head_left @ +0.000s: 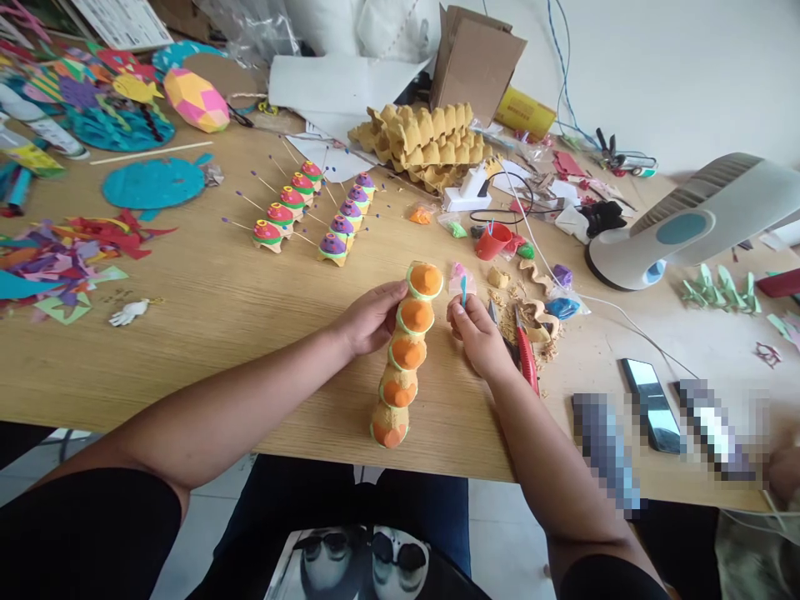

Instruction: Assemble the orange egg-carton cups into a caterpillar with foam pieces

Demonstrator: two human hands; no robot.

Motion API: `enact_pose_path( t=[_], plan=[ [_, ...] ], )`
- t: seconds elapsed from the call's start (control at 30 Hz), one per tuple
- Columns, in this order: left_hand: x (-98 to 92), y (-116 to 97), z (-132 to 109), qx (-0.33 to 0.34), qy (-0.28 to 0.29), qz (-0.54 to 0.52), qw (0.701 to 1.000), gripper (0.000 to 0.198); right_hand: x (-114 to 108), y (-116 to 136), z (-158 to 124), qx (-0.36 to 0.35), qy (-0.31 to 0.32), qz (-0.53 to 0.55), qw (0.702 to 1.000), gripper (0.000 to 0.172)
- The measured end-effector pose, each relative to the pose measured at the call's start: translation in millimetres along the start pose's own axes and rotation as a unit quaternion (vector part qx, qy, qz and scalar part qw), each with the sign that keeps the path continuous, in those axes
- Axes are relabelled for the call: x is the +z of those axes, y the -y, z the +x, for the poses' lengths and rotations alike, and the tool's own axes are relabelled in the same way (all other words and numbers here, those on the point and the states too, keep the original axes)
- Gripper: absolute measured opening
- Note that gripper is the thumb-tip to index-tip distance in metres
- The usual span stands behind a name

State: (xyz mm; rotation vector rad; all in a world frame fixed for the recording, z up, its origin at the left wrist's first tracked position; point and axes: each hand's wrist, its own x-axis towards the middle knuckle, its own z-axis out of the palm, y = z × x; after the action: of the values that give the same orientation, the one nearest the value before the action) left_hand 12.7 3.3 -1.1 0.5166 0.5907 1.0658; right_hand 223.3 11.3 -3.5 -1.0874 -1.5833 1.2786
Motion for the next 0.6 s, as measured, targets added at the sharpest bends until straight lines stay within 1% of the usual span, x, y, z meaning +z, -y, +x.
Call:
enact_pose_path(
  t=[0.1,0.17,0.23,0.3,0.37,0.43,0.6],
  plan=[
    [-0.5,1.2,0.3,0.0,0.005,-0.004,1.0,0.023,2.7,3.6,-4.0,-0.065,-0.015,-0.041,0.997,0.032],
    [-1.2,1.9,0.4,0.001,0.01,-0.003,1.0,0.023,3.3,8.3,-8.2,-0.12,-0.033,-0.091,0.988,0.029],
    [-1.9,2.6,0.4,0.001,0.014,-0.002,1.0,0.024,2.9,13.1,-12.2,-0.172,-0.046,-0.163,0.97,0.026],
    [-2.1,3.2,0.2,-0.001,0.017,0.001,1.0,0.026,2.0,16.5,-14.6,-0.209,-0.055,-0.228,0.949,0.023],
    [-1.5,3.8,-0.3,0.001,0.019,0.005,1.0,0.027,1.2,18.0,-15.0,-0.229,-0.071,-0.274,0.931,0.024],
    [-0.5,4.4,-1.0,0.003,0.018,0.008,1.0,0.029,0.7,18.2,-14.1,-0.237,-0.093,-0.297,0.92,0.026],
    [1.8,5.8,-2.7,-0.002,0.018,0.025,1.0,0.037,0.2,18.1,-11.9,-0.245,-0.14,-0.294,0.913,0.035]
  ],
)
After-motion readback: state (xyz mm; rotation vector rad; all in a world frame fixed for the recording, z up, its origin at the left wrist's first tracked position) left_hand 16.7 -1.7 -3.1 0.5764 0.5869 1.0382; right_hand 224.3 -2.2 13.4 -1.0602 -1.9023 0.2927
